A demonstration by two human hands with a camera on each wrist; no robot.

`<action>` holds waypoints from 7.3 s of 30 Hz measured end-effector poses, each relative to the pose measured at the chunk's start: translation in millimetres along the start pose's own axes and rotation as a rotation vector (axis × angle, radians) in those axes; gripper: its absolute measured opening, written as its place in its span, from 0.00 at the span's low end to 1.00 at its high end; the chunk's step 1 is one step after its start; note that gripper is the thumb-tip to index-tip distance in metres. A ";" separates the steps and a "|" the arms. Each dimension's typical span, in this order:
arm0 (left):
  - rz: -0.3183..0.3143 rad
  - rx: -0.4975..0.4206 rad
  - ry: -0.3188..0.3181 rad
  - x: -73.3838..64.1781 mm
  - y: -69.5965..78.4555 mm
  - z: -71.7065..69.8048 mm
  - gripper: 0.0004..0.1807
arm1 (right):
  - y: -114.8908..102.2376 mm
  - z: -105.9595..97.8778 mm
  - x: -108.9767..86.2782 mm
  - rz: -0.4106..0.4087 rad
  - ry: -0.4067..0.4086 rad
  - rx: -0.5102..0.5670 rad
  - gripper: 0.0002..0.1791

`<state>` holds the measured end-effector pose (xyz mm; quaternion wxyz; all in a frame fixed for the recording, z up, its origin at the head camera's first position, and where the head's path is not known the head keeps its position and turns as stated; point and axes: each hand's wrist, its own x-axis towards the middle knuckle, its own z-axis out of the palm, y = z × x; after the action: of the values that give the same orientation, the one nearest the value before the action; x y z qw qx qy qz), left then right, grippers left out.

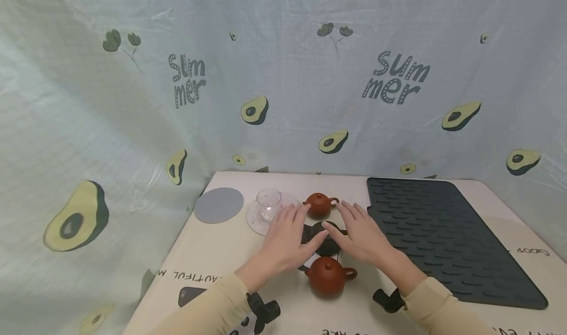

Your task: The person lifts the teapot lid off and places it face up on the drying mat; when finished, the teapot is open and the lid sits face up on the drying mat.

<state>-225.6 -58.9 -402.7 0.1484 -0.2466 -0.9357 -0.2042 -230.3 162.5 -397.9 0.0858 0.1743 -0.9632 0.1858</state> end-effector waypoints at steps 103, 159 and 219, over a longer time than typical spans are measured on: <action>-0.101 -0.344 -0.154 -70.8 -3.0 47.8 0.26 | -26.9 10.0 -50.1 0.273 -0.202 0.523 0.25; 0.009 -0.323 0.055 -63.2 -6.5 53.9 0.25 | 18.5 13.6 -49.0 0.220 -0.269 1.501 0.19; -0.054 -0.341 -0.013 -64.2 -9.7 48.4 0.25 | 52.9 10.7 -45.3 0.068 -0.354 1.710 0.19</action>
<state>-185.6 -70.3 -472.3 0.0928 -0.2442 -0.8946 -0.3625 -208.9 218.2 -435.5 -0.2306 0.1765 -0.4974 0.8175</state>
